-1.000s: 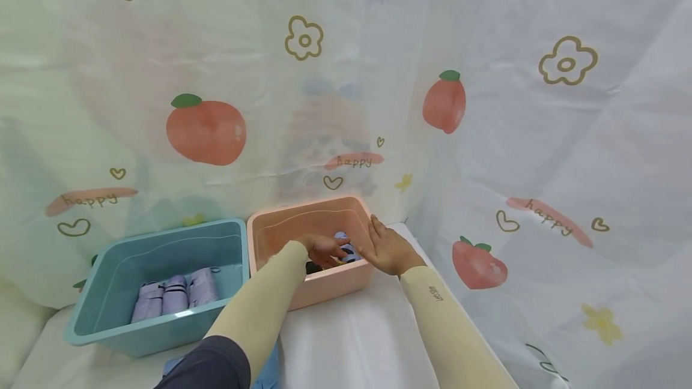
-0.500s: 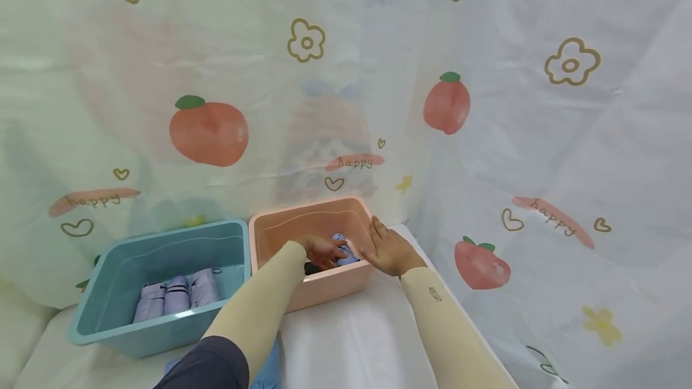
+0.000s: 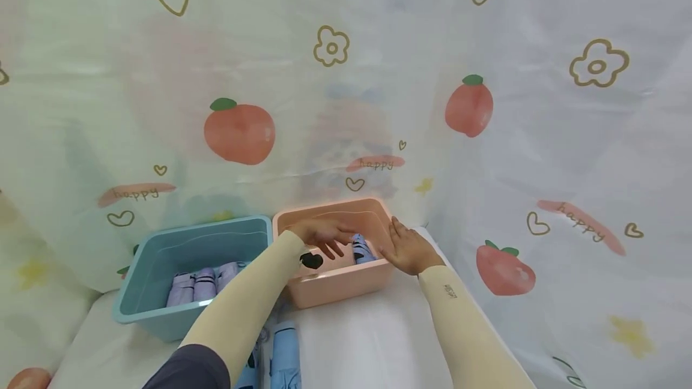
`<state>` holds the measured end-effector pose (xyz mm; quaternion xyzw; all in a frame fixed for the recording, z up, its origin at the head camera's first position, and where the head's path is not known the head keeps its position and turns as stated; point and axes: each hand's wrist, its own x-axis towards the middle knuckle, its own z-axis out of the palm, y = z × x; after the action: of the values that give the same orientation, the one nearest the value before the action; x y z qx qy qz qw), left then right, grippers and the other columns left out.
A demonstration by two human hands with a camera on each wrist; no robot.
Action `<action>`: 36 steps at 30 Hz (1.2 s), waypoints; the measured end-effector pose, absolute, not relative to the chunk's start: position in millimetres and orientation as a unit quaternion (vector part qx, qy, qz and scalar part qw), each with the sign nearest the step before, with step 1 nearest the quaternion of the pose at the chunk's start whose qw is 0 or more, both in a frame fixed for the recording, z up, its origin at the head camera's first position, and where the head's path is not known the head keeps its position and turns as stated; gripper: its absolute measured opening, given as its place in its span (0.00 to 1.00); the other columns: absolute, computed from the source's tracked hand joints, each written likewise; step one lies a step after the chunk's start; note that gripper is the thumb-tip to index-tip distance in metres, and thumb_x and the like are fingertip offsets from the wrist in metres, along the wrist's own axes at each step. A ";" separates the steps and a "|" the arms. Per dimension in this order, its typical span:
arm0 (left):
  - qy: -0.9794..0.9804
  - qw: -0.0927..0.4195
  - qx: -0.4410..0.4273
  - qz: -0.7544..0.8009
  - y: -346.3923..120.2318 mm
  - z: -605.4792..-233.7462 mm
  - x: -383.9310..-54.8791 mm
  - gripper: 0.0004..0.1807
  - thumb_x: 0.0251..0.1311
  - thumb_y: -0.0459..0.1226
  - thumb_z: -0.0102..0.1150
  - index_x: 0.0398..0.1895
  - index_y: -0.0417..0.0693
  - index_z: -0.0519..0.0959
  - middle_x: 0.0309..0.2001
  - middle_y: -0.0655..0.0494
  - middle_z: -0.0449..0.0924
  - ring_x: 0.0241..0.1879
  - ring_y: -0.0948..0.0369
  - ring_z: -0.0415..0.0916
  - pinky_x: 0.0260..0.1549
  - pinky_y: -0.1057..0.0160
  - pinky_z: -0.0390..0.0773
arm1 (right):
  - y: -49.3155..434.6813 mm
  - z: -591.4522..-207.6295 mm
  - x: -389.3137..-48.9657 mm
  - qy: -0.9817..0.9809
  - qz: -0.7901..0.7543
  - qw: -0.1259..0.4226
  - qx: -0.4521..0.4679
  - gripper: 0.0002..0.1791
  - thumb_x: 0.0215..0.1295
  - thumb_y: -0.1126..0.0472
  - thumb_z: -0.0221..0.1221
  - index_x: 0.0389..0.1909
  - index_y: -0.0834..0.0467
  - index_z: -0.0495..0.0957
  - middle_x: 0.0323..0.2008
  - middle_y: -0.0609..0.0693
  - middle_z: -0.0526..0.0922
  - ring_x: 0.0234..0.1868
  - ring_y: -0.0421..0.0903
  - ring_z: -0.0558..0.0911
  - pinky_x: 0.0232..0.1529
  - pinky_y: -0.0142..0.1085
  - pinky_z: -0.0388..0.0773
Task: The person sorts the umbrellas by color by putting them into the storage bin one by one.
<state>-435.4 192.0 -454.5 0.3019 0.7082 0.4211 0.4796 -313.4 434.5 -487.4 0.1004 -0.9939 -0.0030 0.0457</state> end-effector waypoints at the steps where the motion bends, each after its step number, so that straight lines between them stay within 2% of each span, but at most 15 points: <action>1: 0.711 0.471 0.311 0.419 188.7 -450.0 -434.5 0.32 0.61 0.44 0.50 0.67 0.50 0.54 0.58 0.45 0.64 0.48 0.43 0.70 0.40 0.47 0.72 | 437.9 -486.7 -314.0 -0.994 -0.005 0.048 0.101 0.46 0.62 0.33 0.32 0.65 0.69 0.49 0.67 0.61 0.46 0.63 0.59 0.56 0.58 0.50 0.56; 4: 0.721 0.447 0.330 0.414 178.6 -437.6 -431.0 0.32 0.59 0.47 0.51 0.66 0.53 0.57 0.57 0.49 0.67 0.45 0.47 0.74 0.39 0.49 0.74 | 447.7 -484.3 -315.6 -0.993 -0.006 0.056 0.100 0.45 0.63 0.35 0.34 0.64 0.70 0.50 0.67 0.61 0.47 0.63 0.59 0.56 0.58 0.51 0.55; 7: 0.724 0.430 0.340 0.419 167.9 -429.3 -427.9 0.32 0.59 0.46 0.52 0.66 0.57 0.57 0.59 0.51 0.65 0.43 0.52 0.76 0.37 0.52 0.75 | 455.5 -482.4 -315.0 -0.993 0.000 0.065 0.102 0.44 0.63 0.36 0.37 0.64 0.71 0.51 0.66 0.63 0.49 0.63 0.60 0.56 0.57 0.52 0.55; 11: 0.723 0.402 0.350 0.440 147.2 -426.3 -422.7 0.32 0.60 0.44 0.52 0.66 0.63 0.54 0.60 0.49 0.63 0.44 0.53 0.75 0.37 0.54 0.76 | 462.4 -484.7 -315.0 -0.993 0.001 0.066 0.097 0.44 0.63 0.36 0.37 0.64 0.71 0.51 0.66 0.63 0.49 0.63 0.60 0.54 0.58 0.53 0.53; 16: 0.719 0.348 0.370 0.476 110.3 -432.2 -412.2 0.31 0.58 0.46 0.54 0.64 0.70 0.56 0.58 0.55 0.66 0.44 0.59 0.75 0.36 0.56 0.76 | 465.5 -490.5 -319.4 -0.994 -0.006 0.063 0.092 0.45 0.63 0.34 0.35 0.64 0.69 0.51 0.66 0.62 0.48 0.65 0.58 0.50 0.60 0.54 0.48; 21: 0.708 0.309 0.364 0.521 72.9 -441.1 -397.8 0.29 0.56 0.47 0.56 0.62 0.70 0.61 0.55 0.57 0.70 0.45 0.57 0.75 0.36 0.53 0.76 | 468.9 -493.8 -323.1 -0.992 -0.009 0.067 0.111 0.43 0.64 0.37 0.38 0.64 0.71 0.51 0.66 0.63 0.48 0.65 0.58 0.49 0.59 0.55 0.48; 24: 0.718 0.295 0.339 0.532 53.5 -446.7 -391.6 0.29 0.54 0.49 0.58 0.61 0.70 0.64 0.52 0.57 0.73 0.45 0.55 0.75 0.35 0.54 0.76 | 472.3 -492.7 -324.9 -0.991 -0.004 0.070 0.115 0.43 0.64 0.38 0.38 0.64 0.71 0.50 0.66 0.63 0.48 0.65 0.59 0.49 0.59 0.55 0.48; 30: 0.727 0.271 0.315 0.546 14.8 -456.5 -384.0 0.27 0.57 0.47 0.55 0.62 0.62 0.65 0.55 0.48 0.71 0.46 0.51 0.74 0.34 0.56 0.77 | 477.3 -487.4 -328.6 -0.994 0.010 0.062 0.095 0.47 0.62 0.33 0.34 0.64 0.71 0.49 0.66 0.63 0.46 0.65 0.60 0.49 0.59 0.54 0.48; 36: 0.738 0.254 0.291 0.553 -33.1 -470.7 -367.0 0.24 0.57 0.46 0.54 0.59 0.60 0.68 0.50 0.48 0.75 0.43 0.51 0.76 0.37 0.52 0.75 | 482.5 -485.7 -332.1 -0.993 0.008 0.048 0.104 0.46 0.63 0.34 0.34 0.64 0.72 0.48 0.66 0.64 0.45 0.65 0.60 0.48 0.59 0.54 0.49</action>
<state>-367.0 -33.1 -470.7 0.2909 0.7384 0.5530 0.2539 -332.1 482.5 -485.7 0.1035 -0.9934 0.0078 0.0480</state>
